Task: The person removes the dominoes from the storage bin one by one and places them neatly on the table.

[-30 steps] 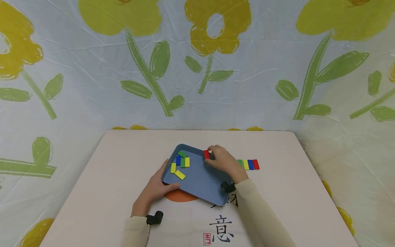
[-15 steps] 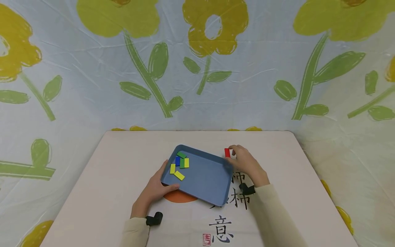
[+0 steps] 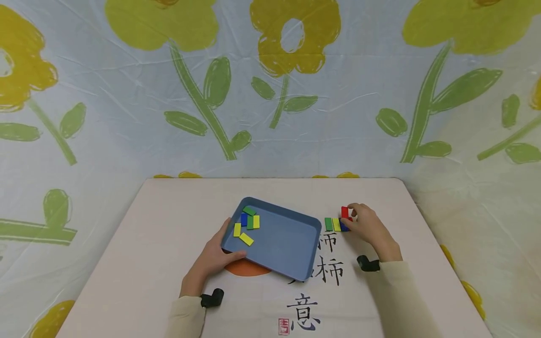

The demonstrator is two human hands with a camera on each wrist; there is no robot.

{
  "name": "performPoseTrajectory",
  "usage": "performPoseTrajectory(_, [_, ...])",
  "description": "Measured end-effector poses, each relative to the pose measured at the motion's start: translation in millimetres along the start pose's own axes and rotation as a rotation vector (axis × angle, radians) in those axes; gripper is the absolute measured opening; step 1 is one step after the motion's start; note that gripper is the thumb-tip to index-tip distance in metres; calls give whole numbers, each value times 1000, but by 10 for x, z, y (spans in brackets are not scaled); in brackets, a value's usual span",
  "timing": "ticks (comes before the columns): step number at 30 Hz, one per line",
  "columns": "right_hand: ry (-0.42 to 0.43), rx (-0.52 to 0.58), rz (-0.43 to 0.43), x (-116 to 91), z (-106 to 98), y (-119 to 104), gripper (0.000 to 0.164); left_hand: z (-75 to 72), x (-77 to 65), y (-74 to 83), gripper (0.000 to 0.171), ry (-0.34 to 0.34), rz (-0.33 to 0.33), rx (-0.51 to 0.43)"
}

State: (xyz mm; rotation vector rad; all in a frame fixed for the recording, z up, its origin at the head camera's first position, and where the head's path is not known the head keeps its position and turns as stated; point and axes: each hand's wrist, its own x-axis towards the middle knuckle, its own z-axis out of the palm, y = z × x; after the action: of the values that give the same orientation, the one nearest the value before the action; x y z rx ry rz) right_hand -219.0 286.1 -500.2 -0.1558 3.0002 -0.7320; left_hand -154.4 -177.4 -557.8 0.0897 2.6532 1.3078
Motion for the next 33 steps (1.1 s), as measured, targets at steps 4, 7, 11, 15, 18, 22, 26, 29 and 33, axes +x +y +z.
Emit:
performPoseTrajectory(4, [-17, 0, 49, -50, -36, 136, 55, -5, -1, -6, 118, 2, 2, 4])
performPoseTrajectory(7, [-16, -11, 74, -83, -42, 237, 55, -9, -1, -2, 117, 4, 3, 1])
performPoseTrajectory(11, [-15, -32, 65, -108, -29, 348, 55, -14, -6, 3, 117, 5, 4, -4])
performPoseTrajectory(15, [-27, -37, 37, -116, -20, 404, 53, -14, -12, 8, 117, 3, 2, -2])
performPoseTrajectory(18, [-39, -38, 18, -114, -12, 417, 51, -18, -16, 15, 117, 1, 3, -3])
performPoseTrajectory(22, [-54, -37, -1, -110, -15, 420, 49, -23, -14, 24, 117, -3, 1, -4])
performPoseTrajectory(26, [-64, -35, -9, -103, -18, 430, 49, -19, -8, 21, 118, -4, -2, -2])
performPoseTrajectory(29, [-70, -30, -11, -97, -15, 443, 48, -14, -4, 15, 118, -4, -1, -4])
performPoseTrajectory(33, [-77, -27, -3, -102, -18, 446, 50, -10, 1, 4, 118, -4, 1, -12])
